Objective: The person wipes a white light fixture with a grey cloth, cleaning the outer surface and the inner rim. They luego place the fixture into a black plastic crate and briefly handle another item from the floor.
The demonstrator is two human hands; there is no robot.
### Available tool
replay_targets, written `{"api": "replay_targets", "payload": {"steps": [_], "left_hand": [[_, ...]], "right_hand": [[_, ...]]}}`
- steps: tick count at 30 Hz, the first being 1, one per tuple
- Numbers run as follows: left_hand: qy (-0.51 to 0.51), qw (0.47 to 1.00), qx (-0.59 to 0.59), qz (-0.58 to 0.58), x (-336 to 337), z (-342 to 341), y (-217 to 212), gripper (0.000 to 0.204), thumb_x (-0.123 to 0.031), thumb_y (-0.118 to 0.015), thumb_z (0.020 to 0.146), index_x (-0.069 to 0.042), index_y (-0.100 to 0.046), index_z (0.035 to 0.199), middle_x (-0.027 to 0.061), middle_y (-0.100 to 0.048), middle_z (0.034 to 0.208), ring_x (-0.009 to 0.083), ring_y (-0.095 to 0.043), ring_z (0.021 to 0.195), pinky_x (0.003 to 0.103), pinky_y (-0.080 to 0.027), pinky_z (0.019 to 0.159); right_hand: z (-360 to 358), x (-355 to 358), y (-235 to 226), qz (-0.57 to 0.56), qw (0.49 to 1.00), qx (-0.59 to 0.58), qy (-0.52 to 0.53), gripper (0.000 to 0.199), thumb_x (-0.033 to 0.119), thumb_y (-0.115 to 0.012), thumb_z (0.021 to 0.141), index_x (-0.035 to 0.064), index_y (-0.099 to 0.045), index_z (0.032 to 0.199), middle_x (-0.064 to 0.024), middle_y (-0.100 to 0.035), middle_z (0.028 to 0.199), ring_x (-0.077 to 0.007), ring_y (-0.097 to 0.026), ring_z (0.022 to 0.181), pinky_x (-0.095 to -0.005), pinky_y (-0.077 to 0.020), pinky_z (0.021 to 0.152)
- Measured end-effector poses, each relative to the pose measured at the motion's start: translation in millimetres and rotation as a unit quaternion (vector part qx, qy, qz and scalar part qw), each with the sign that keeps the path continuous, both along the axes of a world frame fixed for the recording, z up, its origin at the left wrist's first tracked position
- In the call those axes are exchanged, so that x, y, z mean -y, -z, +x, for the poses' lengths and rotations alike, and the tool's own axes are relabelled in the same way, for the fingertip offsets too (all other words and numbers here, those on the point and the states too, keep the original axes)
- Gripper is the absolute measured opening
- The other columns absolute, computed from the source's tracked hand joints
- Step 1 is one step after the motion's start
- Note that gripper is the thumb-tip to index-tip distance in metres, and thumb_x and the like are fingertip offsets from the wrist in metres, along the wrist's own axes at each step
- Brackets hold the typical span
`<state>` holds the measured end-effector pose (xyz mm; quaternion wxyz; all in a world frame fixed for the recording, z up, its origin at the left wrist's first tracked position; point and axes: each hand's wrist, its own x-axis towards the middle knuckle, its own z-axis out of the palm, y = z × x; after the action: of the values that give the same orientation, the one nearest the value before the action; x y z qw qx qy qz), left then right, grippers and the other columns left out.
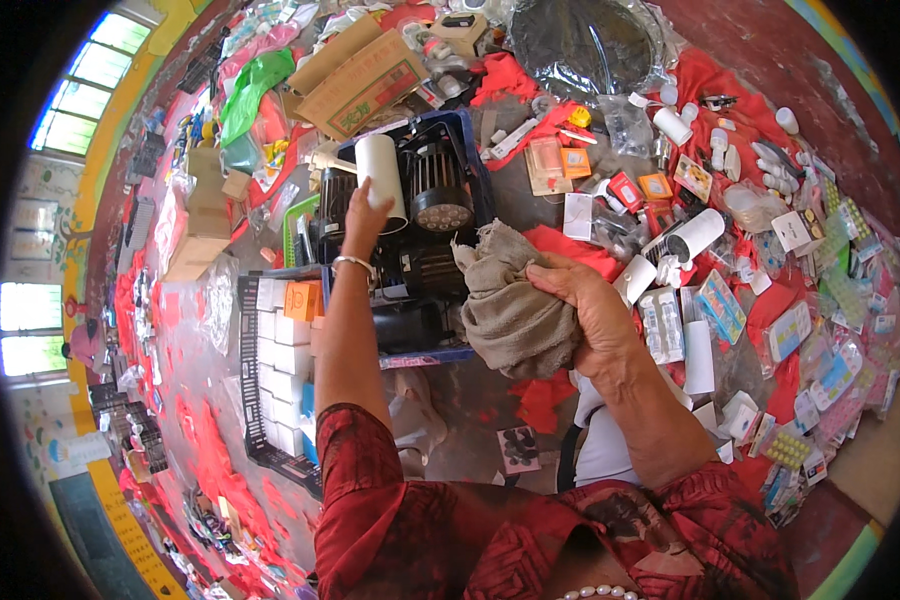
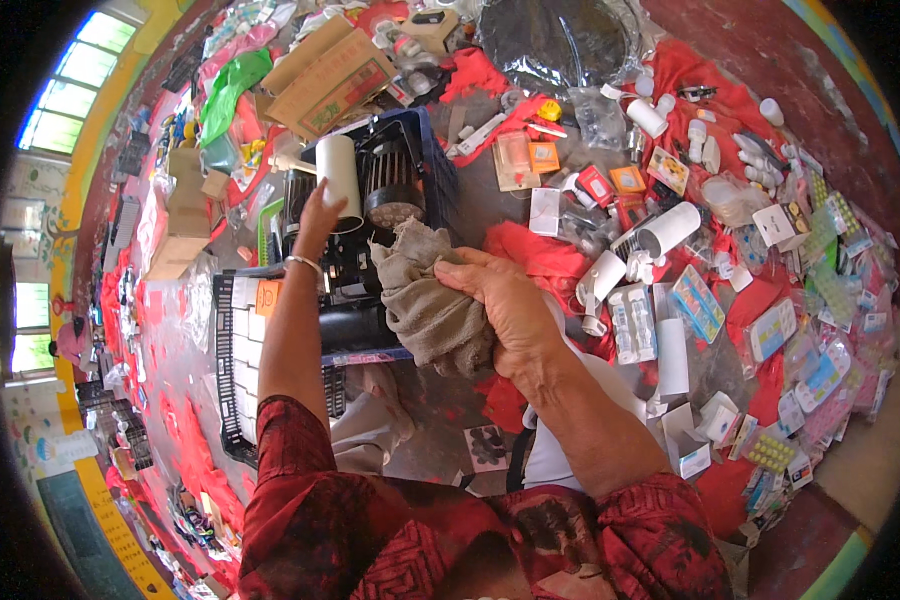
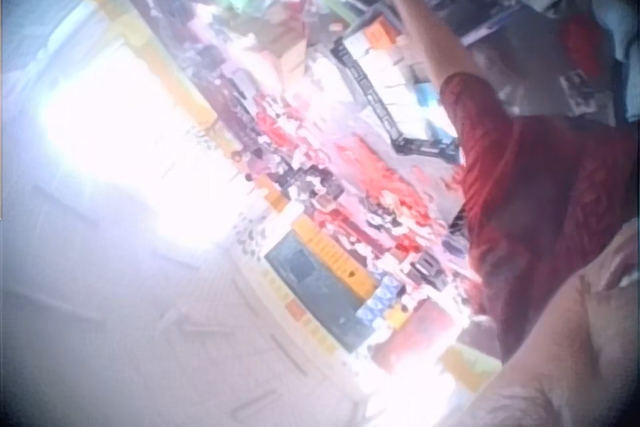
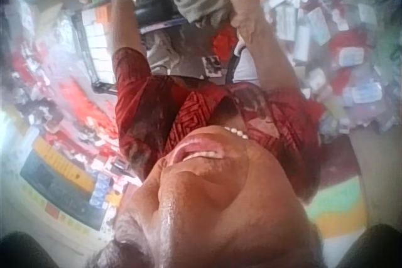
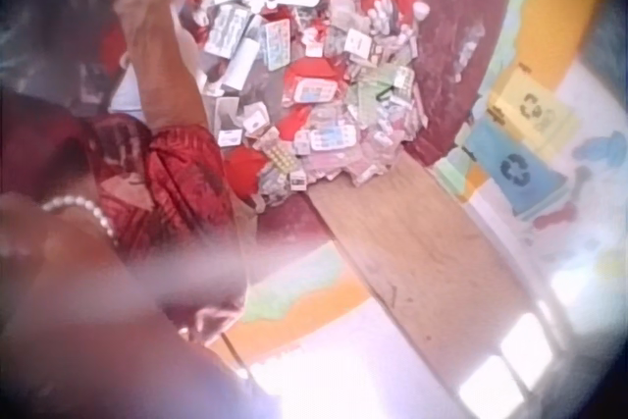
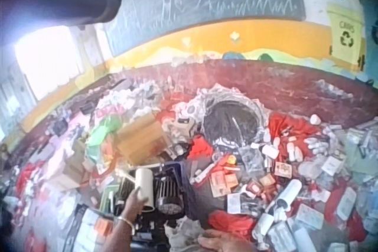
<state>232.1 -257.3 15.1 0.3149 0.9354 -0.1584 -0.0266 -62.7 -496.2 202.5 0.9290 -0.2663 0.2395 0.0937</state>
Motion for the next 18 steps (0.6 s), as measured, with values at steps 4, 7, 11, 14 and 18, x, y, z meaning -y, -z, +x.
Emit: {"api": "replay_targets", "payload": {"steps": [4,7,11,14,18], "left_hand": [[-0.029,0.989,0.031,0.142,12.4,-47.8,8.0,0.082,-0.030,-0.060,0.078,-0.017,-0.011,0.142,0.0197,-0.022,0.143,0.0418,-0.032,0.125,0.062,-0.028,0.094],[-0.016,0.922,0.029,0.385,-4.9,-22.9,-20.1,0.076,-0.038,-0.054,0.080,-0.020,-0.014,0.142,0.0142,-0.028,0.142,0.0319,-0.035,0.127,0.068,-0.030,0.087],[0.039,0.988,-0.097,0.111,-11.0,-16.2,-33.0,0.071,-0.033,-0.054,0.082,-0.006,-0.020,0.139,0.0303,-0.036,0.129,0.0395,-0.036,0.122,0.043,-0.029,0.102],[0.075,0.971,-0.102,-0.201,14.2,-90.7,-60.2,0.046,-0.011,-0.050,0.086,0.001,-0.035,0.128,0.0203,-0.046,0.122,0.0270,-0.048,0.111,0.037,-0.039,0.093],[0.202,0.972,-0.119,0.029,-40.3,-181.6,-85.8,0.043,-0.020,-0.055,0.083,-0.004,-0.047,0.122,0.0140,-0.056,0.115,0.0251,-0.055,0.104,0.036,-0.043,0.089]], "right_hand": [[-1.1,-8.4,2.2,-0.022,1.000,0.006,-0.005,0.021,0.012,-0.058,0.083,0.0001,-0.058,0.100,-0.0060,-0.064,0.085,-0.0125,-0.062,0.072,-0.0249,-0.0492,0.066],[-4.1,-23.1,-8.9,-0.022,1.000,0.008,-0.017,0.020,0.012,-0.058,0.083,-0.0004,-0.059,0.099,-0.0066,-0.064,0.084,-0.0126,-0.061,0.071,-0.0251,-0.0492,0.064],[-5.7,-24.0,-10.7,-0.022,0.999,0.030,-0.024,0.021,0.011,-0.058,0.082,-0.0014,-0.060,0.100,-0.0082,-0.064,0.083,-0.0146,-0.061,0.070,-0.0262,-0.0492,0.063],[-0.2,-25.2,16.2,-0.031,0.999,0.016,-0.015,0.020,0.011,-0.060,0.079,-0.0026,-0.063,0.093,-0.0076,-0.063,0.082,-0.0145,-0.059,0.069,-0.0269,-0.0463,0.064],[4.1,-57.5,32.1,-0.203,0.973,0.102,-0.023,0.022,0.015,-0.061,0.079,-0.0017,-0.063,0.093,-0.0116,-0.065,0.084,-0.0193,-0.063,0.073,-0.0293,-0.0471,0.062]]}}
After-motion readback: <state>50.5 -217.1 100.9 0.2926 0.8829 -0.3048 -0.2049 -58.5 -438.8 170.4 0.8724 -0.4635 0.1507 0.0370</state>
